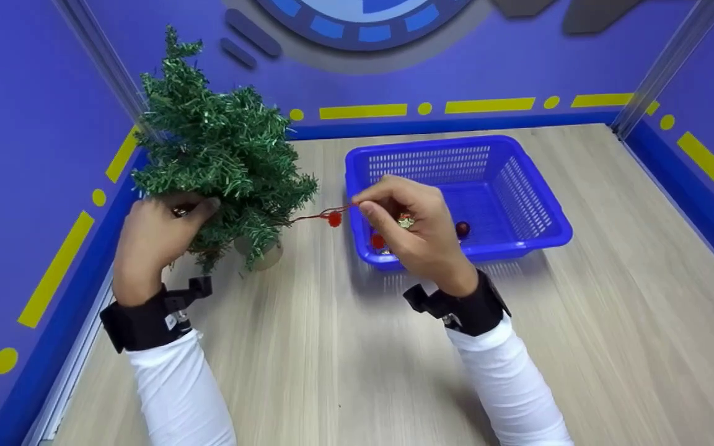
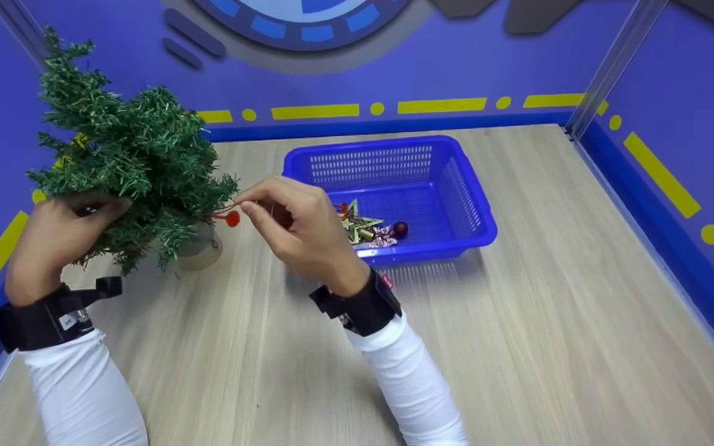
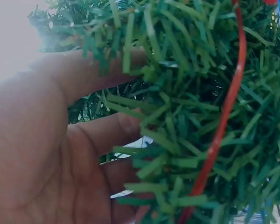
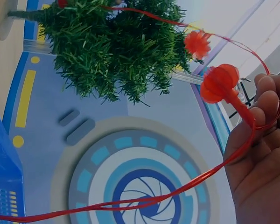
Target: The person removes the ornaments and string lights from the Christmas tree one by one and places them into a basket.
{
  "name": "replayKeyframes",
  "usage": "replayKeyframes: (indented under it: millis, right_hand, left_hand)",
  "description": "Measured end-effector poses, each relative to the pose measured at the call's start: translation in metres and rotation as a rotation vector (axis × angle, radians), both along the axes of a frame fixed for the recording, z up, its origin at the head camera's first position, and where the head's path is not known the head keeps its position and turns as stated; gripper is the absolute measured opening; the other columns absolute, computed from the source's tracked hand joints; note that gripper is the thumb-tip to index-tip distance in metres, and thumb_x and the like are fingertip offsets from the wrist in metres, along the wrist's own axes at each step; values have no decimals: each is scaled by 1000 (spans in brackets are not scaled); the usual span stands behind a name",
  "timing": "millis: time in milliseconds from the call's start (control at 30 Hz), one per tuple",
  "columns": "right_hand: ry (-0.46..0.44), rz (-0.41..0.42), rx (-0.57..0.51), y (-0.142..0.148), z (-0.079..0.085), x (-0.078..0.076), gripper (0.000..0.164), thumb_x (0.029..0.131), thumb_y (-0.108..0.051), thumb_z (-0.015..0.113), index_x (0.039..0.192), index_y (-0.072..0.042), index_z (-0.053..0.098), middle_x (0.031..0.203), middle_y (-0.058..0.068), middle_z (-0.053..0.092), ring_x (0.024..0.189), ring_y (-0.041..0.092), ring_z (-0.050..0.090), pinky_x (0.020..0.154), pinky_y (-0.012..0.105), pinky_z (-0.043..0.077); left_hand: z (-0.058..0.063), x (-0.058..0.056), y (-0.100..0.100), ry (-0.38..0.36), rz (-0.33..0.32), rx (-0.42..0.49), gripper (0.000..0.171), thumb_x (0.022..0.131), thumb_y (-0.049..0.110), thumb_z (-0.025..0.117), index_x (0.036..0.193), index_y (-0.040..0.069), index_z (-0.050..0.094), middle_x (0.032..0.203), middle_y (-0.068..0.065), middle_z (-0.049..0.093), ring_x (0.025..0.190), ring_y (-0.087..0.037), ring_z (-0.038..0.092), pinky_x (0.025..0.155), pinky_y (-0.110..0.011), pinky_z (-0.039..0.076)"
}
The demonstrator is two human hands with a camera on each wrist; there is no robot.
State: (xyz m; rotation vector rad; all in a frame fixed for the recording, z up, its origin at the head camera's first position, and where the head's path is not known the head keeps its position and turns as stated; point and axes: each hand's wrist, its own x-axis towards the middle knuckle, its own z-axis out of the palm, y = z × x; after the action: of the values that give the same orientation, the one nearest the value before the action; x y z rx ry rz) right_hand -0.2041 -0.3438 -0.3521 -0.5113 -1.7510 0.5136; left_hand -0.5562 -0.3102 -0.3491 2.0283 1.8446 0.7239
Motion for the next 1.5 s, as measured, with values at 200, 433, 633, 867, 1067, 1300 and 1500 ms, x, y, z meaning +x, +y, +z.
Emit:
replayKeyframes:
  millis: [200,433,633,867,1067,1300,1500]
  right_hand:
    - [-58,197,-23,-11,2,-4,12,95,7,62,98,2,71,72,7,61,56,9,54,49,22,46]
    - [-462,462,-153,-22,0,-14,11,100,-10,64,102,-11,74,83,-3,68,67,5,56,62,24,48]
    - [-879,322,-307,-17,-15,-26,16,102,-21,62,94,-18,75,75,-12,62,63,0,51,61,20,44]
    - [-802,414,-302,-20,-11,-27,16,104,-25,60,98,-19,74,75,-9,59,64,2,49,60,22,42]
    - [-577,584,-260,-29,-1,-25,15,103,-20,60,102,-12,73,80,-3,64,68,3,52,63,23,46]
    - [-419,667,-224,-30,2,-21,10,100,-6,63,101,-8,72,80,1,62,69,10,54,63,26,49]
    - [-302,680,-172,-28,3,-16,14,97,3,62,103,-4,72,81,6,63,70,14,54,64,28,49]
  left_hand:
    - [-3,-2,6,-1,-65,5,45,101,51,56,110,12,79,103,-11,75,76,-22,60,75,-35,42]
    - [-3,-4,8,4,-72,0,46,101,52,55,105,13,79,93,-10,72,64,-17,53,66,-35,40]
    - [-7,-8,7,-4,-85,-3,46,102,51,55,103,12,79,94,-11,72,64,-17,54,67,-35,41]
    - [-5,-6,7,-10,-83,-5,46,101,52,55,97,13,78,85,-7,67,61,-18,53,65,-34,40]
    - [-3,-5,7,-22,-75,-20,45,100,53,56,99,14,78,81,-6,63,59,-18,50,62,-34,39]
    - [-3,-2,7,-15,-94,-23,45,96,53,64,112,13,79,112,-12,76,80,-22,62,71,-35,44]
    - [2,6,5,-16,-67,-77,48,96,56,62,116,16,77,118,-11,74,96,-30,68,87,-47,50]
